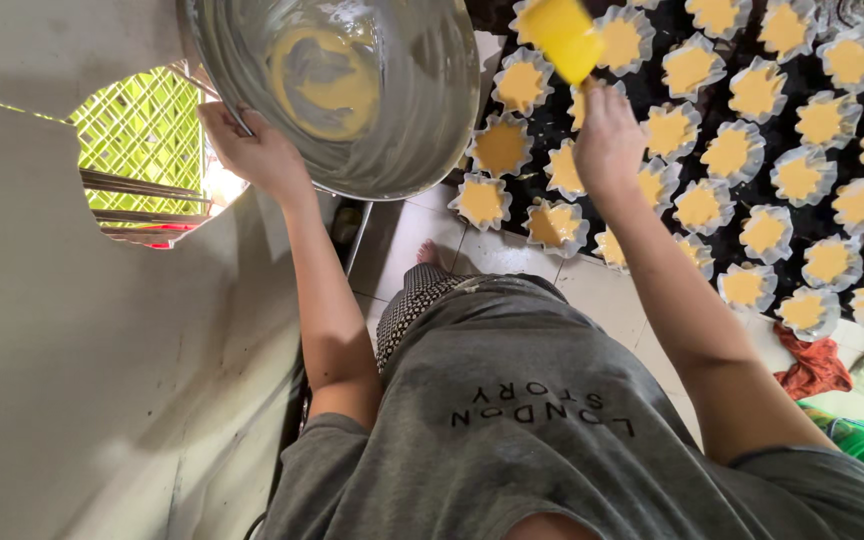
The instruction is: The person pours yellow batter from a large metal bowl into star-shaped paper molds arranged on a tray using a yellow scoop. After filling the molds, the person wipes the tray surface with a purple cloth.
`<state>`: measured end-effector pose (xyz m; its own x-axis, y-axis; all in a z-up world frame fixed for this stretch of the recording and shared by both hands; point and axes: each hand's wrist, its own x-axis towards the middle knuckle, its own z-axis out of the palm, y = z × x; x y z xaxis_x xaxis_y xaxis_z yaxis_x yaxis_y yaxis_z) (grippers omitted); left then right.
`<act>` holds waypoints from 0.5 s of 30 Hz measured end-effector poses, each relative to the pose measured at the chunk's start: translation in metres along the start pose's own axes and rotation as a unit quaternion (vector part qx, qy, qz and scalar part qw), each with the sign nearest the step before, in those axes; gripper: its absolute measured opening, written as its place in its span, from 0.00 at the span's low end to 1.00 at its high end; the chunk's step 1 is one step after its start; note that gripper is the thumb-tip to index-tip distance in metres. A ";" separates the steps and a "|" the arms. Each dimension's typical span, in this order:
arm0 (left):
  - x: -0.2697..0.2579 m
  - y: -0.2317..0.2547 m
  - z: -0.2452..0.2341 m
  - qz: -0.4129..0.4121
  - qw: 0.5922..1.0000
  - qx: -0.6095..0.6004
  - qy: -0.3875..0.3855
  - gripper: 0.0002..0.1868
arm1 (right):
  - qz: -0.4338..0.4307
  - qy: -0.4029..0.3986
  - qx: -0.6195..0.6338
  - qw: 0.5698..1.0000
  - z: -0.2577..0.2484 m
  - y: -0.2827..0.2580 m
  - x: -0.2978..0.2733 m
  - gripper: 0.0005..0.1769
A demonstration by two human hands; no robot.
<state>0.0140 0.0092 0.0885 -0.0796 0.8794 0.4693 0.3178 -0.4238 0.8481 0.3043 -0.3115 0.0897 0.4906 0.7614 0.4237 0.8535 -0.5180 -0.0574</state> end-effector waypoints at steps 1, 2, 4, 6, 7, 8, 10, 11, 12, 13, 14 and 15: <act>0.000 0.001 0.001 -0.003 1.000 0.000 -0.001 0.05 | -0.010 -0.001 -0.006 1.000 0.000 -0.004 -0.002 0.24; -0.001 0.001 0.000 -0.001 1.000 0.001 -0.001 0.06 | -0.020 -0.002 -0.011 1.000 0.000 -0.009 -0.004 0.25; -0.002 0.002 -0.001 0.003 1.000 0.005 0.000 0.06 | -0.029 -0.009 -0.018 0.999 -0.003 -0.015 -0.004 0.26; -0.002 0.003 -0.002 0.008 1.000 -0.006 -0.002 0.08 | -0.026 -0.020 -0.022 0.999 -0.006 -0.019 -0.002 0.26; -0.002 0.003 -0.003 0.010 1.000 -0.012 -0.003 0.08 | -0.025 -0.024 -0.028 0.999 -0.008 -0.020 0.000 0.25; -0.002 0.003 -0.003 0.012 1.000 -0.008 -0.001 0.09 | -0.024 -0.028 -0.035 0.999 -0.010 -0.020 0.003 0.25; -0.001 0.003 -0.003 0.015 1.000 -0.001 0.002 0.10 | -0.025 -0.015 -0.049 0.998 -0.013 -0.020 0.007 0.23; -0.001 0.004 -0.003 0.010 1.000 -0.006 -0.002 0.10 | -0.028 0.002 -0.056 0.998 -0.015 -0.019 0.009 0.22; -0.002 0.005 -0.004 0.004 1.000 -0.012 -0.007 0.10 | -0.030 0.018 -0.064 0.997 -0.017 -0.017 0.011 0.21; -0.002 0.006 -0.006 -0.001 1.000 -0.018 -0.012 0.10 | -0.030 0.029 -0.068 0.997 -0.018 -0.015 0.012 0.19; -0.002 0.008 -0.006 -0.003 1.000 -0.022 -0.011 0.09 | -0.030 0.041 -0.073 0.996 -0.020 -0.011 0.014 0.18; -0.002 0.010 -0.006 -0.004 1.000 -0.025 -0.010 0.09 | -0.030 0.054 -0.077 0.995 -0.020 -0.008 0.015 0.17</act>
<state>0.0113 0.0018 0.0971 -0.0632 0.8872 0.4571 0.2686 -0.4260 0.8639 0.3012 -0.3036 0.1149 0.4116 0.7507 0.5167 0.8391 -0.5334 0.1065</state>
